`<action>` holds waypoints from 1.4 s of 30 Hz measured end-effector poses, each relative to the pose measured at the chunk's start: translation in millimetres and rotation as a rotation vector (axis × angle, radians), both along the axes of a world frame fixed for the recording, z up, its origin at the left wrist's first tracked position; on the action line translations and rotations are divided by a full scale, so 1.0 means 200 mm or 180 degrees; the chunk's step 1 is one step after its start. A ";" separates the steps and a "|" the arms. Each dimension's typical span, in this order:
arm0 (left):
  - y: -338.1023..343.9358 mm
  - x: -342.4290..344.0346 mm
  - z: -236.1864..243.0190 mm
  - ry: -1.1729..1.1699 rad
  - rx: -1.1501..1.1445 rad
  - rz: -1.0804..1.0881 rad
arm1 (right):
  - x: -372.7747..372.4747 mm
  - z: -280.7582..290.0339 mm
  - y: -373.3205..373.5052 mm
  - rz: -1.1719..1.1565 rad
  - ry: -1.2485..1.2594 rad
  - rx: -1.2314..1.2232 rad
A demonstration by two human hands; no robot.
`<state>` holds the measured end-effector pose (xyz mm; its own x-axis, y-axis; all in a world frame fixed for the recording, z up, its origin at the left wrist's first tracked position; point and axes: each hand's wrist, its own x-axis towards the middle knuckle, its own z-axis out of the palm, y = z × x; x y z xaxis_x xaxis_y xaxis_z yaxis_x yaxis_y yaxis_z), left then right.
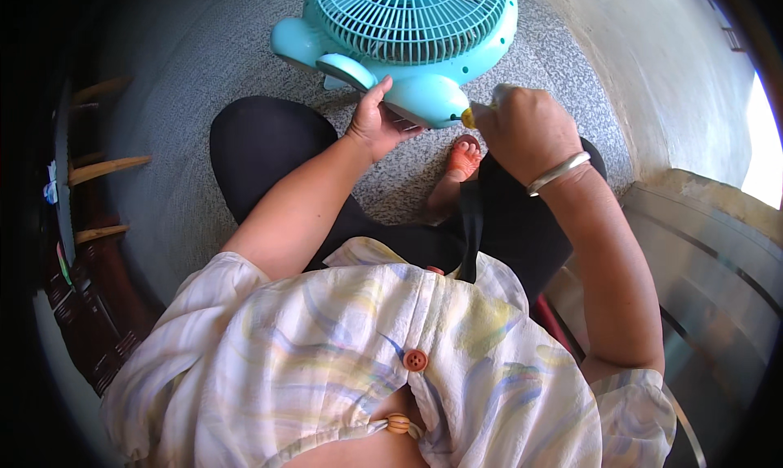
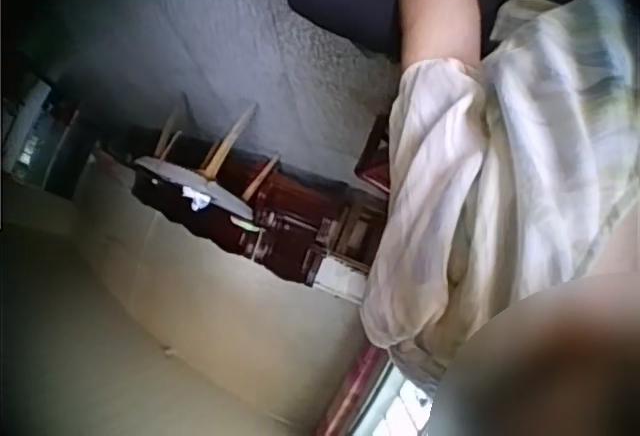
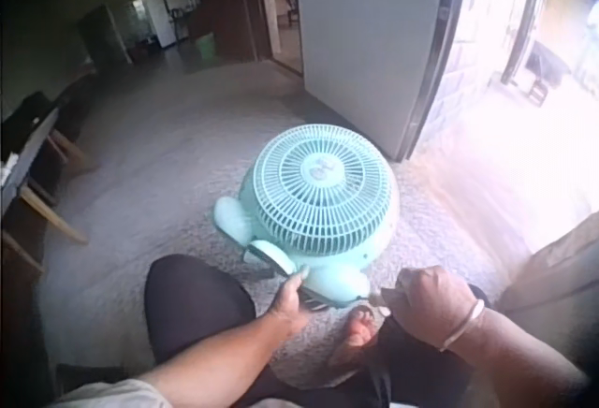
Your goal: Repairing a small blue electric fan using a screwdriver.
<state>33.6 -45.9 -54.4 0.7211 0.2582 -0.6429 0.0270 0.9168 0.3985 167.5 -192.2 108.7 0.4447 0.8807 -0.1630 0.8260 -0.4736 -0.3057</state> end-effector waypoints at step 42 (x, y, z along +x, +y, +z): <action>-0.12 -0.01 -0.03 0.0482 0.1378 0.0920 | 0.10 0.16 0.10 -0.0596 0.1159 0.0148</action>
